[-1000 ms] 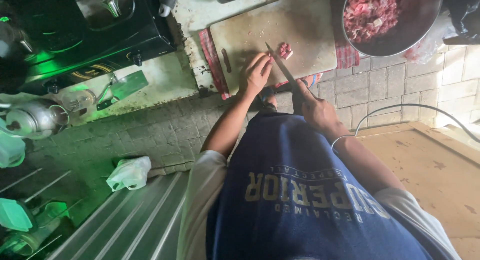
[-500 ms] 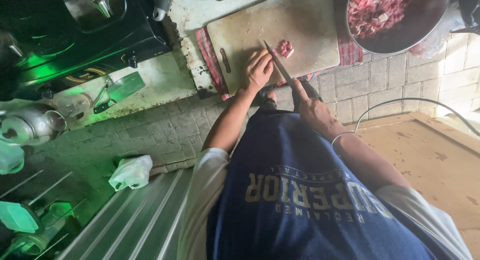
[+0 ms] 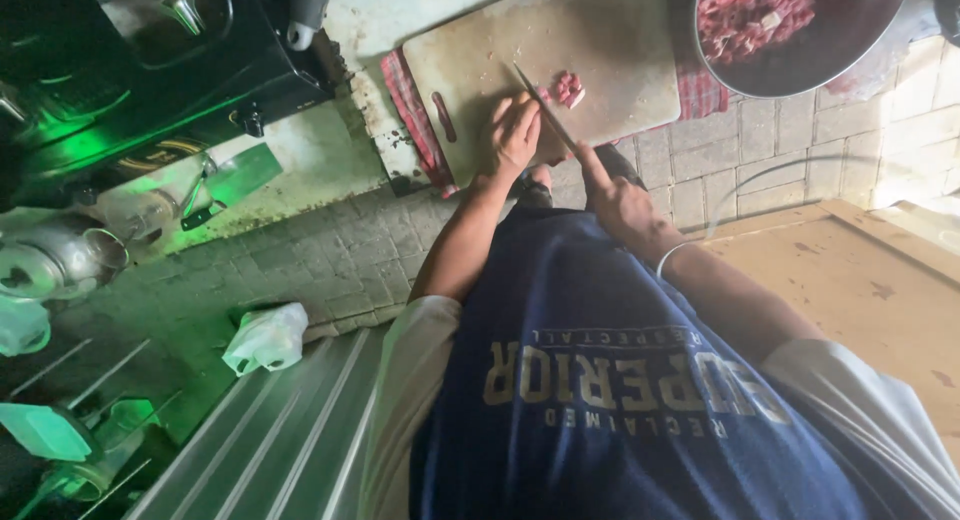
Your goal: Cutting raw meat into small pieces on a cutting board and placing them in a bowl
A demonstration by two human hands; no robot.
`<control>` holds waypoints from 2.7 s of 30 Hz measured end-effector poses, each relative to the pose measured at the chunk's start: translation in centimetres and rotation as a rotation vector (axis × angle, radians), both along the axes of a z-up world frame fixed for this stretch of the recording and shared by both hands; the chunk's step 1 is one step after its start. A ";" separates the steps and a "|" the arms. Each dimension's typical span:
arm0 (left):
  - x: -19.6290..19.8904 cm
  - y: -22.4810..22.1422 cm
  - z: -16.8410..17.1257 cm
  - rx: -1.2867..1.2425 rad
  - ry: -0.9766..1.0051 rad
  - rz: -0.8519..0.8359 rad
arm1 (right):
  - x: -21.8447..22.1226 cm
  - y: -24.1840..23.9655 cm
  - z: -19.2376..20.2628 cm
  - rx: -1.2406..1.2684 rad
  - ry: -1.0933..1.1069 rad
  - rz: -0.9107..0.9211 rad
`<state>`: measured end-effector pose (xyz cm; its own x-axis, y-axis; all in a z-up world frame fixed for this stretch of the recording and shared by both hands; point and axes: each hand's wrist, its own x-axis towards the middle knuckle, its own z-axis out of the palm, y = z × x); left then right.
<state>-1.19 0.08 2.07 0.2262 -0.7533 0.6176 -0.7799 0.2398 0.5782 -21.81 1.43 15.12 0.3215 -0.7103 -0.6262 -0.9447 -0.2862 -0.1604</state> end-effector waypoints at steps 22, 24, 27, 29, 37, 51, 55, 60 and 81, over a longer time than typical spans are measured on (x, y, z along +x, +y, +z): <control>-0.3 -3.5 9.4 0.285 -0.031 -0.199 | -8.2 -4.6 7.6 0.211 -0.456 -0.279; -1.4 -3.5 9.7 0.243 -0.208 -0.173 | -7.9 -4.5 7.8 0.231 -0.485 -0.308; -2.9 -3.8 8.0 0.324 -0.297 -0.086 | -6.5 -4.8 10.6 0.251 -0.478 -0.309; -3.4 -4.0 8.5 0.301 -0.300 -0.043 | -6.0 -5.1 12.0 0.245 -0.459 -0.290; -1.5 -0.1 7.6 0.204 0.151 0.141 | -5.4 -4.4 11.2 0.249 -0.445 -0.270; 0.0 4.3 7.0 0.188 0.306 0.116 | -1.6 -1.0 7.5 0.100 -0.351 0.044; -0.2 4.1 6.2 0.174 0.255 0.133 | -2.2 -0.5 5.7 0.031 -0.290 0.106; 0.1 4.1 5.7 0.117 0.023 0.219 | -2.3 -0.7 5.7 -0.056 -0.206 0.218; -0.4 3.6 2.6 0.031 0.072 0.243 | 1.7 -0.1 5.1 -0.143 -0.172 0.286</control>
<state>-1.59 3.72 4.65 0.4456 -0.6899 0.5705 -0.7690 0.0313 0.6385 -20.09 1.35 20.19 0.6122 -0.6525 -0.4466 -0.7855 -0.5663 -0.2495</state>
